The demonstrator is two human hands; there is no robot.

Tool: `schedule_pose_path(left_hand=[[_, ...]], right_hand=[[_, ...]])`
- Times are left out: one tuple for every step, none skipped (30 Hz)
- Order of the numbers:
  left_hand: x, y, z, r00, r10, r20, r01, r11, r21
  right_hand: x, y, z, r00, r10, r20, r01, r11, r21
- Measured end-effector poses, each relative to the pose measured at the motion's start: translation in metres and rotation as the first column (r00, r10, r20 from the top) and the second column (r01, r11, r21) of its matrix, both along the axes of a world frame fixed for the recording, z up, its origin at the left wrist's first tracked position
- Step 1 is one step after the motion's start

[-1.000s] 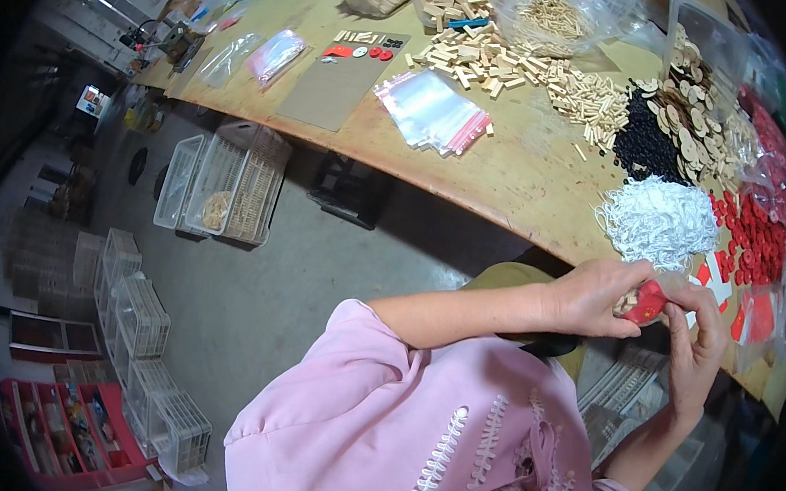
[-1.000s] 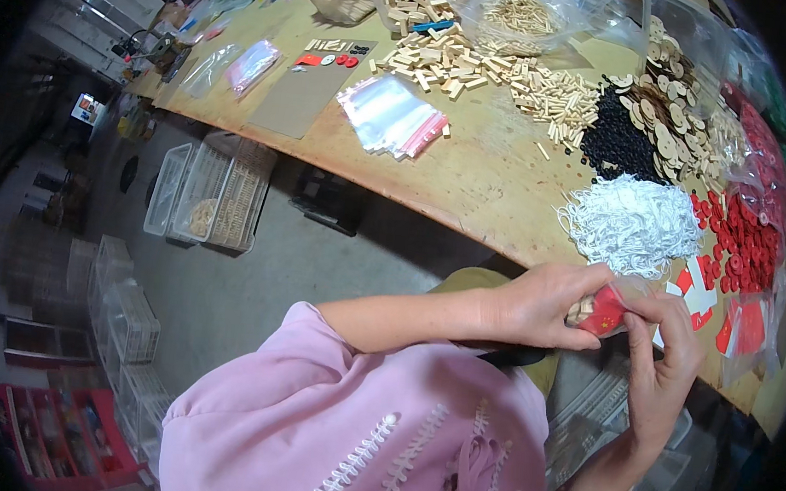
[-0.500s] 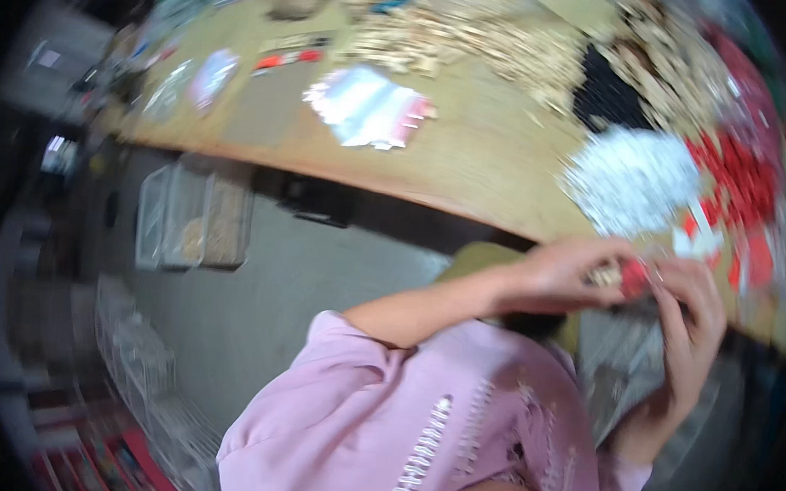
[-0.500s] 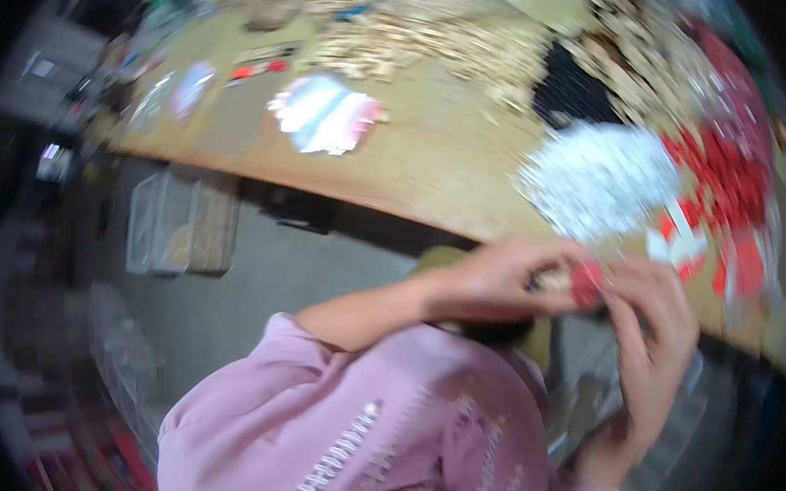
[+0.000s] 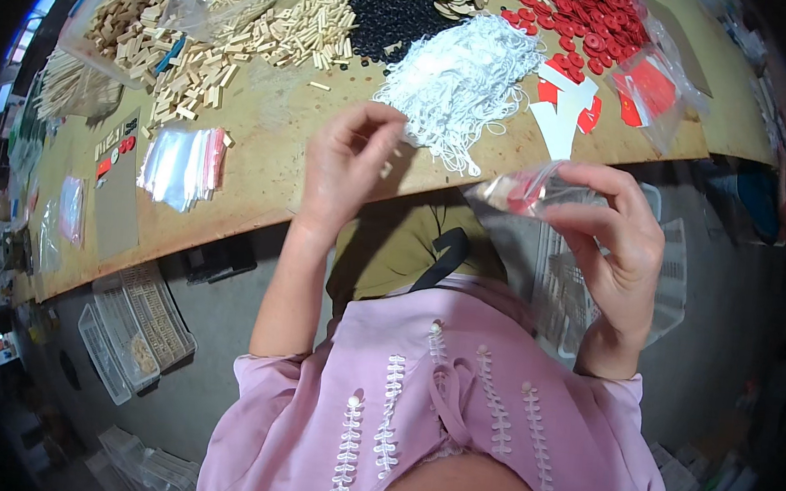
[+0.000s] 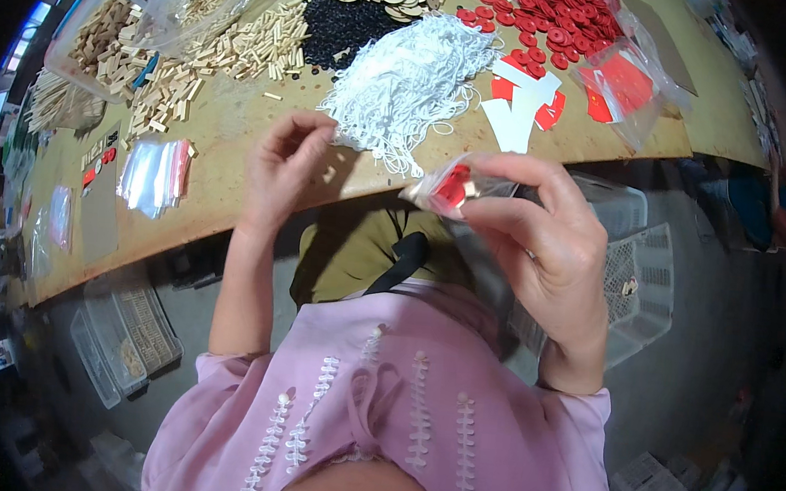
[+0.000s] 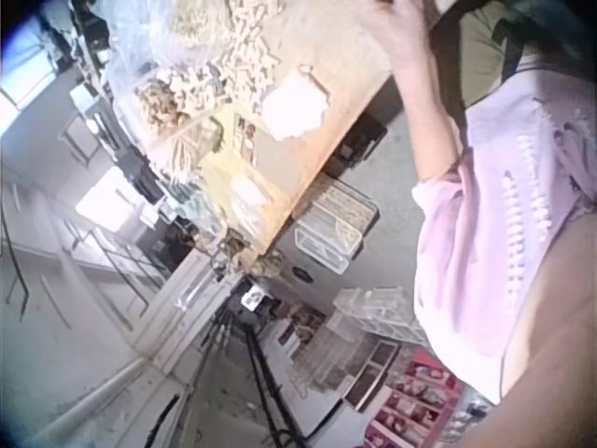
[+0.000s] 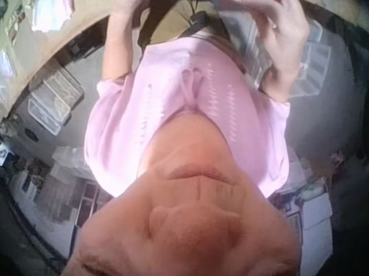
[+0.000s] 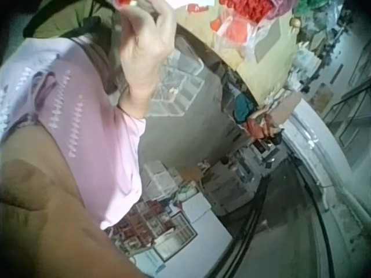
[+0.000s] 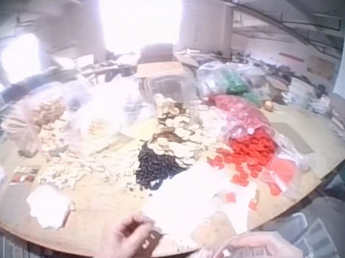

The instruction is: The person assembles small craft kits by picking wooden pieces, black beads, and red circular items from a table, placing them into small clear plastic bags, and depositing the filled bags into a white basket. The process is repeated multiple times with consistent hand motions.

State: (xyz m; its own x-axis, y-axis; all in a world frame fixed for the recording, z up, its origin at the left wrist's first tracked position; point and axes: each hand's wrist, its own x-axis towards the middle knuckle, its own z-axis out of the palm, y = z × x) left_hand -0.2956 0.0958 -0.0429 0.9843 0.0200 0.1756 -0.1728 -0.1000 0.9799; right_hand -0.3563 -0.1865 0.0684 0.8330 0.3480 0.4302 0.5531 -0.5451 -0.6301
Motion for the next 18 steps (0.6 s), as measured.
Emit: schedule_pose_path(left_hand=[[0.003, 0.003, 0.005, 0.996, 0.079, 0.040, -0.085, 0.983, 0.161], [0.004, 0.004, 0.003, 0.992, 0.089, 0.087, -0.108, 0.963, 0.245], [0.005, 0.003, 0.000, 0.987, 0.091, 0.134, -0.131, 0.937, 0.325], [0.003, 0.000, 0.000, 0.988, 0.055, 0.145, -0.104, 0.926, 0.362], [0.000, -0.004, 0.000, 0.988, 0.018, 0.155, -0.079, 0.914, 0.398], [-0.003, -0.009, -0.001, 0.986, -0.020, 0.166, -0.054, 0.901, 0.431], [-0.004, -0.016, -0.003, 0.983, 0.003, 0.184, -0.095, 0.865, 0.493], [-0.005, -0.023, -0.006, 0.978, 0.024, 0.205, -0.136, 0.824, 0.550], [-0.004, -0.029, -0.008, 0.972, 0.041, 0.231, -0.176, 0.778, 0.603], [-0.003, -0.033, -0.010, 0.974, 0.069, 0.218, -0.190, 0.774, 0.604], [-0.003, -0.033, -0.013, 0.976, 0.092, 0.200, -0.197, 0.767, 0.610], [-0.001, -0.033, -0.017, 0.977, 0.103, 0.184, -0.196, 0.766, 0.612], [0.000, -0.033, -0.019, 0.978, 0.117, 0.170, -0.198, 0.764, 0.614], [0.000, -0.033, -0.020, 0.984, 0.137, 0.115, -0.178, 0.816, 0.550], [-0.001, -0.030, -0.018, 0.983, 0.149, 0.106, -0.182, 0.851, 0.493], [0.002, -0.026, -0.024, 0.987, 0.143, 0.079, -0.163, 0.897, 0.411], [0.005, -0.023, -0.031, 0.989, 0.136, 0.051, -0.145, 0.934, 0.325], [0.006, -0.018, -0.035, 0.991, 0.128, 0.034, -0.132, 0.956, 0.261]], right_hand=[[-0.001, 0.000, -0.003, 0.999, -0.029, 0.029, 0.029, 1.000, 0.002], [-0.001, 0.000, -0.007, 0.998, -0.045, 0.040, 0.044, 0.999, 0.007], [0.000, -0.001, -0.012, 0.997, -0.064, 0.050, 0.063, 0.998, 0.009], [0.001, -0.002, -0.018, 0.995, -0.083, 0.061, 0.082, 0.997, 0.012], [0.001, -0.001, -0.023, 0.995, -0.091, 0.046, 0.092, 0.996, -0.011], [0.001, 0.000, -0.027, 0.994, -0.100, 0.031, 0.102, 0.994, -0.038], [0.001, -0.001, -0.032, 0.994, -0.110, 0.017, 0.111, 0.992, -0.065], [0.001, -0.003, -0.036, 0.995, -0.101, 0.009, 0.102, 0.992, -0.075], [0.000, -0.005, -0.038, 0.994, -0.108, -0.021, 0.107, 0.993, -0.052], [-0.002, -0.004, -0.039, 0.992, -0.114, -0.051, 0.113, 0.993, -0.029], [-0.003, -0.003, -0.040, 0.990, -0.120, -0.080, 0.120, 0.993, -0.006], [-0.003, -0.004, -0.038, 0.991, -0.109, -0.074, 0.109, 0.994, -0.006], [-0.003, -0.004, -0.037, 0.993, -0.093, -0.067, 0.093, 0.996, -0.004], [-0.002, -0.006, -0.036, 0.995, -0.077, -0.061, 0.077, 0.997, -0.003], [-0.002, -0.007, -0.037, 0.997, -0.067, -0.043, 0.066, 0.998, -0.020], [-0.002, -0.008, -0.038, 0.998, -0.055, -0.026, 0.054, 0.998, -0.037], [-0.001, -0.009, -0.038, 0.999, -0.042, -0.010, 0.041, 0.998, -0.055], [-0.001, -0.009, -0.039, 0.999, -0.042, 0.004, 0.042, 0.997, -0.058]])
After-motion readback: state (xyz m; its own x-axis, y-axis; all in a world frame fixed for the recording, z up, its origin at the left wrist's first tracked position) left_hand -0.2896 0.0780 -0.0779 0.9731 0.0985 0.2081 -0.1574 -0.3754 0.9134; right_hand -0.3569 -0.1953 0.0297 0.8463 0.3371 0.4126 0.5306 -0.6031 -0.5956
